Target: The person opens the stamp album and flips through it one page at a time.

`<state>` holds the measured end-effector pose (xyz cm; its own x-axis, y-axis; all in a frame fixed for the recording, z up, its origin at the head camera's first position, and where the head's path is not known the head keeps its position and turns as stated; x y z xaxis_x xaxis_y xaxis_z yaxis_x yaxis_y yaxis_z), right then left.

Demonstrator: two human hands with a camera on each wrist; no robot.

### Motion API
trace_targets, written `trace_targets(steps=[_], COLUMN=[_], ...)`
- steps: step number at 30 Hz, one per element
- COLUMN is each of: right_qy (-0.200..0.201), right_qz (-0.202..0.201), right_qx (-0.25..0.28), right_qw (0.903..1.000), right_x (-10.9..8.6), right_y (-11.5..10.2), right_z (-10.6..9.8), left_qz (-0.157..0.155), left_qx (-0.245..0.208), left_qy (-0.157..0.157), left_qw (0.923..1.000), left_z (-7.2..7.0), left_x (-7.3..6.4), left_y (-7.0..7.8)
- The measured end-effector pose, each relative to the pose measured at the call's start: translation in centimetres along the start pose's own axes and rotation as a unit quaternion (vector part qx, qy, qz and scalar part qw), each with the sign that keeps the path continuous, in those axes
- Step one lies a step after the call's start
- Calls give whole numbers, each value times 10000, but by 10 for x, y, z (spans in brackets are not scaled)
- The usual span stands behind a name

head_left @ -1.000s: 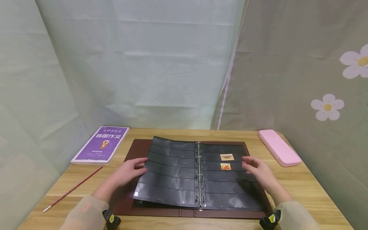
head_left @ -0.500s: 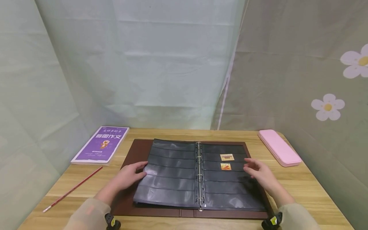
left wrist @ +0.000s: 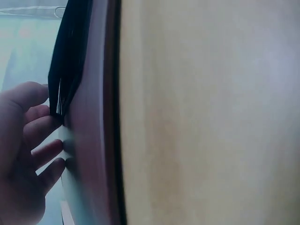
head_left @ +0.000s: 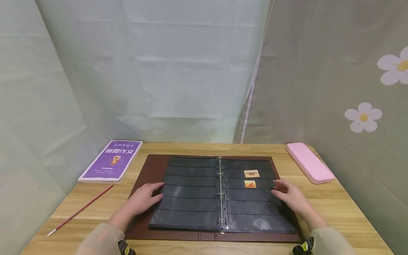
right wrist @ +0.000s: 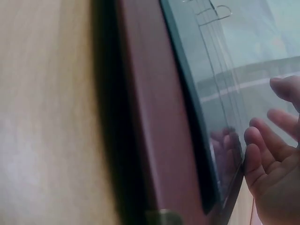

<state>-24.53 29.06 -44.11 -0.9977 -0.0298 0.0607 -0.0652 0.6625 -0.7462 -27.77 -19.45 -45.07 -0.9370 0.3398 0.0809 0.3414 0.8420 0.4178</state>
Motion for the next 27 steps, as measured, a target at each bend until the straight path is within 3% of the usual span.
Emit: trace_targets(steps=[13,20,27], right_qy=[-71,-60,-81], right_qz=[67,93,242], right_qx=[-108,-239,-267], right_qw=[9999,9997,9993], right_x=[-3,-5,-5], right_y=[10,16,17], right_z=[-1,-6,-8], left_qz=[-240,11,25], left_qx=[70,255,204], left_qy=[-107,-44,-82], left_qw=[9996,9997,9998], left_z=[3,3,3], left_x=[-3,-4,-5], left_y=[-2,-1,-2])
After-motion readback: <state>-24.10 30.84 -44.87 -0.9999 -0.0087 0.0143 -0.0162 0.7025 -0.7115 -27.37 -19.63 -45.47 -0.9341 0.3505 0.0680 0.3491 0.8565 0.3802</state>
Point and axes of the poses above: each hand's wrist, its own x-axis towards the middle knuckle, its own z-axis out of the palm, y = z × x, the point moved 7 cm from there along x, towards the middle knuckle, and after that the axes turned 1 degree about y, right-handed, at the moved point
